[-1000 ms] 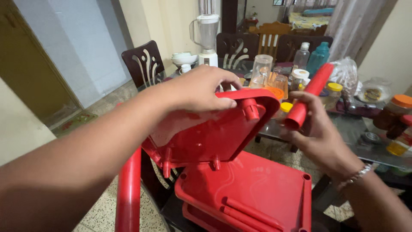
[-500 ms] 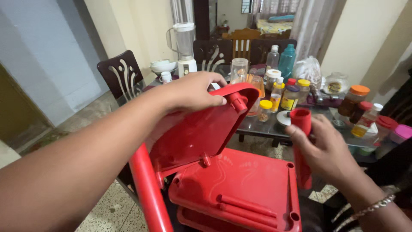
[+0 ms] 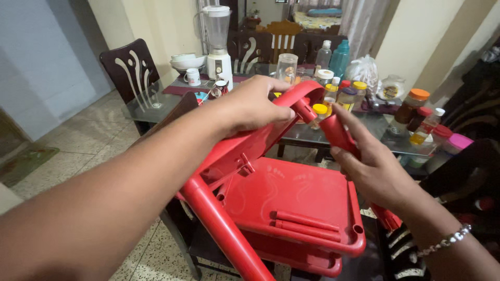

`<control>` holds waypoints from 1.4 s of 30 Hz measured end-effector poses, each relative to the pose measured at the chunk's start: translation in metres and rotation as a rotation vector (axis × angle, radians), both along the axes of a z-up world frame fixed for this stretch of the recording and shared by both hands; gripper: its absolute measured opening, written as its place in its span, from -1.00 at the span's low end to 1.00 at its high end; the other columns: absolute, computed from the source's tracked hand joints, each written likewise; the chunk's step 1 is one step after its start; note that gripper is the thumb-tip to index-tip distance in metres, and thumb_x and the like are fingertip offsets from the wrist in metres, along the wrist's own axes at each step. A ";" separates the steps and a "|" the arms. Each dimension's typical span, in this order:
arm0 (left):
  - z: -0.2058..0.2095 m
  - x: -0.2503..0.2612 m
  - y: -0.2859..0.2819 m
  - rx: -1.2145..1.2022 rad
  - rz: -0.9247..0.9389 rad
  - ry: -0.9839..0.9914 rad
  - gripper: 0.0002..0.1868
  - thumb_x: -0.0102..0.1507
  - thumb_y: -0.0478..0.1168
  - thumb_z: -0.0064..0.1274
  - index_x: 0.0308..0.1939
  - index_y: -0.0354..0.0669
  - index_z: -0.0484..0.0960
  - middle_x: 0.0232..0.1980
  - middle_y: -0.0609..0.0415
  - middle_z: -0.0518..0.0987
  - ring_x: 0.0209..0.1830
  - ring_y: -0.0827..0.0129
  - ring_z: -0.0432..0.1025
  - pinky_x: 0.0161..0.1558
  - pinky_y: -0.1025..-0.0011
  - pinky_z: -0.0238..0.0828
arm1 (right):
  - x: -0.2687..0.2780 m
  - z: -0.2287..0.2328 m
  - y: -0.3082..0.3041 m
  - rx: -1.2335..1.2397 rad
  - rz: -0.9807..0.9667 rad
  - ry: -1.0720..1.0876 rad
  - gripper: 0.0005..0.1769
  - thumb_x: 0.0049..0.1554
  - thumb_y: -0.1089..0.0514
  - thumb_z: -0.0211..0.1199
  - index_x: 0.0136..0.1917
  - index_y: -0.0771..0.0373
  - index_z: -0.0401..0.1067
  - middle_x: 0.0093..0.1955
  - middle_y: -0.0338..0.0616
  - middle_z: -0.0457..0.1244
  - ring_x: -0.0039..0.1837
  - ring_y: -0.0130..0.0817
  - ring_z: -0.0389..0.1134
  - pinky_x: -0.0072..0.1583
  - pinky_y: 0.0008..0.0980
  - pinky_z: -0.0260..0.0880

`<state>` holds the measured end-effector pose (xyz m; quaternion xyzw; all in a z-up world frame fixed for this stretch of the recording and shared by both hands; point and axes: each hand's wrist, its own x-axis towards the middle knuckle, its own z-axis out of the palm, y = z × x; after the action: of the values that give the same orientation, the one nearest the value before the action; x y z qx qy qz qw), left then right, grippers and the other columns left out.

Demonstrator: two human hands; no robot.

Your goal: The person assembles a red plastic stool by inserting tubular legs into the seat base and securing them. They then disassemble the stool and reassemble it again, handling the seat and legs repeatedly.

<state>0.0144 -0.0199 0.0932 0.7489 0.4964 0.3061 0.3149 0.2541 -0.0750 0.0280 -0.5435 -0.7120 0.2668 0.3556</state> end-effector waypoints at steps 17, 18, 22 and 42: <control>-0.023 -0.001 -0.020 0.238 -0.014 0.017 -0.54 0.00 -0.02 0.26 0.00 0.15 0.76 -0.21 0.09 0.77 -0.19 0.34 0.67 -0.08 0.36 0.53 | -0.028 0.011 -0.014 0.032 -0.153 -0.186 -0.16 0.13 0.01 0.33 0.63 -0.27 0.14 -0.01 -0.03 0.45 -0.08 -0.29 0.50 0.00 -0.22 0.47; -0.025 0.000 -0.022 0.227 0.029 0.031 -0.51 -0.03 0.00 0.25 0.01 0.19 0.76 -0.24 0.07 0.76 -0.21 0.31 0.66 -0.10 0.34 0.53 | -0.027 0.010 -0.014 0.087 -0.158 -0.218 -0.16 0.11 0.01 0.35 0.61 -0.24 0.17 0.01 -0.01 0.45 -0.07 -0.26 0.52 0.00 -0.21 0.48; -0.030 0.007 -0.029 0.232 0.138 0.042 -0.43 -0.10 0.00 0.23 0.03 0.24 0.74 -0.30 0.00 0.74 -0.25 0.22 0.65 -0.12 0.30 0.53 | -0.023 0.005 -0.016 0.367 -0.161 -0.373 -0.27 0.02 -0.01 0.46 0.44 0.00 0.33 0.05 0.12 0.43 0.04 -0.03 0.48 0.01 -0.15 0.44; -0.044 0.023 -0.046 0.423 0.118 0.016 -0.43 -0.12 -0.10 0.24 0.00 0.00 0.73 -0.14 -0.14 0.67 -0.10 0.04 0.58 0.01 0.21 0.50 | -0.001 -0.015 0.010 0.024 -0.057 -0.128 -0.42 0.26 -0.02 0.15 0.51 0.12 0.36 -0.21 0.07 0.32 -0.22 -0.25 0.29 -0.14 -0.23 0.29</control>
<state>0.0375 -0.0663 0.0495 0.7704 0.4665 0.4151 0.1284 0.2530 -0.0650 0.0132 -0.5752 -0.7207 0.2127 0.3231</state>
